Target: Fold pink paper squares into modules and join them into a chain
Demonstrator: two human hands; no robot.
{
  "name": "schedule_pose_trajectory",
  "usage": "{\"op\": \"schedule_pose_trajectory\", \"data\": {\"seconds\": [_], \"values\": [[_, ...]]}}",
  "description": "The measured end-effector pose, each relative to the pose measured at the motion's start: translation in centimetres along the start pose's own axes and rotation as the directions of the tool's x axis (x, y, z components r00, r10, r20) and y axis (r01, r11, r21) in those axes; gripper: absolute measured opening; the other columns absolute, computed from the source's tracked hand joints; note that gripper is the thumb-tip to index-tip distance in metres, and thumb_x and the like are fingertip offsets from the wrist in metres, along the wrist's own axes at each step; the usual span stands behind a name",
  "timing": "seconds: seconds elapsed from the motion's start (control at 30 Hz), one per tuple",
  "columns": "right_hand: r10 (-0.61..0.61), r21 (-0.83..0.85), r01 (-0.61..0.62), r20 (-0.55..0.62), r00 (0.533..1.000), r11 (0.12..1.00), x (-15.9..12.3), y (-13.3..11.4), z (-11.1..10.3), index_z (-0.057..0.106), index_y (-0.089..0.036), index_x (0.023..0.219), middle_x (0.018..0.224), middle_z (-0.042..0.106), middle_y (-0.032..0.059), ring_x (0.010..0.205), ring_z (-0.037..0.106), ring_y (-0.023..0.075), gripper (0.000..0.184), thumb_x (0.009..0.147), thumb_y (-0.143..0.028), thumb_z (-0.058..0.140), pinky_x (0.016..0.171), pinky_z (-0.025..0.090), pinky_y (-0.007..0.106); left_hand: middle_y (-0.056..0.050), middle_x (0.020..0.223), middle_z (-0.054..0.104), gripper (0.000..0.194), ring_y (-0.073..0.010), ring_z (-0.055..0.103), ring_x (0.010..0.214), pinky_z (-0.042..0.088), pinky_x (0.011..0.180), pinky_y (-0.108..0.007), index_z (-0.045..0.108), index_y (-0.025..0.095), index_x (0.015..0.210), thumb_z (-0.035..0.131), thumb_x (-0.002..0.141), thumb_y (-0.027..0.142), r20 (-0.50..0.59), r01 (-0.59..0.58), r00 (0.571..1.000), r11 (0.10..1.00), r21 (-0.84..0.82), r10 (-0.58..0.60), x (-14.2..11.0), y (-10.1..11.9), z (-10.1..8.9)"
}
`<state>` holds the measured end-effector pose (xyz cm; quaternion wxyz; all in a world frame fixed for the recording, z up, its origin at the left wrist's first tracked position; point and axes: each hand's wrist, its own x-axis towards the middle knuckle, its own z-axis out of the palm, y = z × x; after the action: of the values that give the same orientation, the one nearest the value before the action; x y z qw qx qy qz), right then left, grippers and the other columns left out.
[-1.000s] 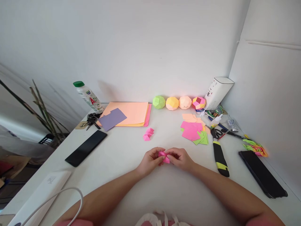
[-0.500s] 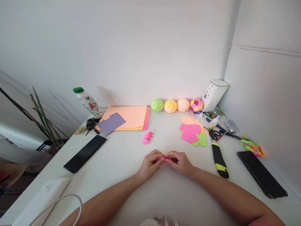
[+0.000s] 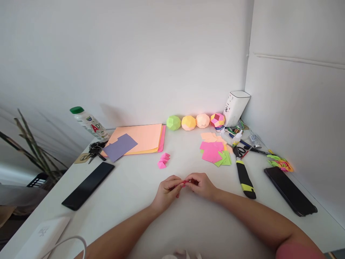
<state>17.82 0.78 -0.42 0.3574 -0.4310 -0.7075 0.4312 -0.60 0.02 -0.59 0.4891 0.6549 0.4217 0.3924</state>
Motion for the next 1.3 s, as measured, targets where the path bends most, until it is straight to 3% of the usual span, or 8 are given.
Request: {"op": "schedule_pose_trajectory", "data": {"seconds": [0.27, 0.53, 0.77, 1.0, 1.3], "values": [[0.049, 0.087, -0.051, 0.021, 0.999, 0.995, -0.1, 0.3, 0.1, 0.065, -0.018, 0.078, 0.056, 0.054, -0.0018, 0.048, 0.044, 0.0099, 0.019, 0.081, -0.035, 0.057, 0.046, 0.036, 0.022, -0.004, 0.083, 0.062, 0.019, -0.0076, 0.048, 0.048, 0.045, 0.048, -0.024, 0.075, 0.023, 0.086, 0.059, 0.082, 0.032, 0.019, 0.017, 1.0, 0.998, -0.066, -0.016, 0.0, -0.6, -0.1], [0.093, 0.159, -0.099, 0.043, 0.995, 0.982, -0.1, 0.5, 0.0, 0.064, -0.017, 0.075, 0.051, 0.05, -0.0036, 0.044, 0.043, 0.0093, 0.019, 0.08, -0.034, 0.059, 0.044, 0.034, 0.022, -0.005, 0.081, 0.063, 0.018, -0.008, 0.05, 0.048, 0.045, 0.048, -0.025, 0.075, 0.022, 0.084, 0.059, 0.081, 0.032, 0.026, 0.002, 1.0, 0.996, -0.088, 0.0, 0.0, -0.4, -0.1], [0.05, 0.069, -0.051, 0.024, 0.998, 0.996, -0.3, -0.3, 0.0, 0.06, -0.017, 0.067, 0.055, 0.051, -0.0028, 0.048, 0.04, 0.0089, 0.012, 0.075, -0.026, 0.059, 0.045, 0.033, 0.021, 0.0, 0.069, 0.055, 0.027, -0.0048, 0.043, 0.04, 0.036, 0.039, -0.02, 0.064, 0.016, 0.07, 0.056, 0.081, 0.04, 0.04, 0.111, 0.993, 0.994, -0.023, -0.11, -0.1, 0.9, 0.1], [0.026, 0.018, -0.027, 0.084, 0.996, 0.999, -0.2, -0.3, 0.0, 0.056, -0.018, 0.069, 0.057, 0.049, -0.0028, 0.05, 0.04, 0.0095, 0.01, 0.077, -0.023, 0.055, 0.046, 0.033, 0.021, 0.006, 0.054, 0.044, 0.025, -0.0076, 0.04, 0.042, 0.031, 0.041, -0.02, 0.052, 0.018, 0.069, 0.052, 0.082, 0.039, 0.07, 0.162, 0.984, 0.986, 0.028, -0.164, -0.3, 1.1, 0.3], [-0.028, -0.099, 0.044, 0.155, 0.987, 0.994, -0.4, 0.0, 0.0, 0.051, -0.019, 0.072, 0.062, 0.05, -0.0031, 0.053, 0.04, 0.0099, 0.008, 0.08, -0.021, 0.051, 0.05, 0.033, 0.021, 0.006, 0.048, 0.045, 0.021, -0.0091, 0.036, 0.043, 0.03, 0.043, -0.021, 0.046, 0.02, 0.067, 0.047, 0.083, 0.033, 0.106, 0.119, 0.985, 0.983, 0.141, -0.135, -0.3, 1.4, 0.3]]}}
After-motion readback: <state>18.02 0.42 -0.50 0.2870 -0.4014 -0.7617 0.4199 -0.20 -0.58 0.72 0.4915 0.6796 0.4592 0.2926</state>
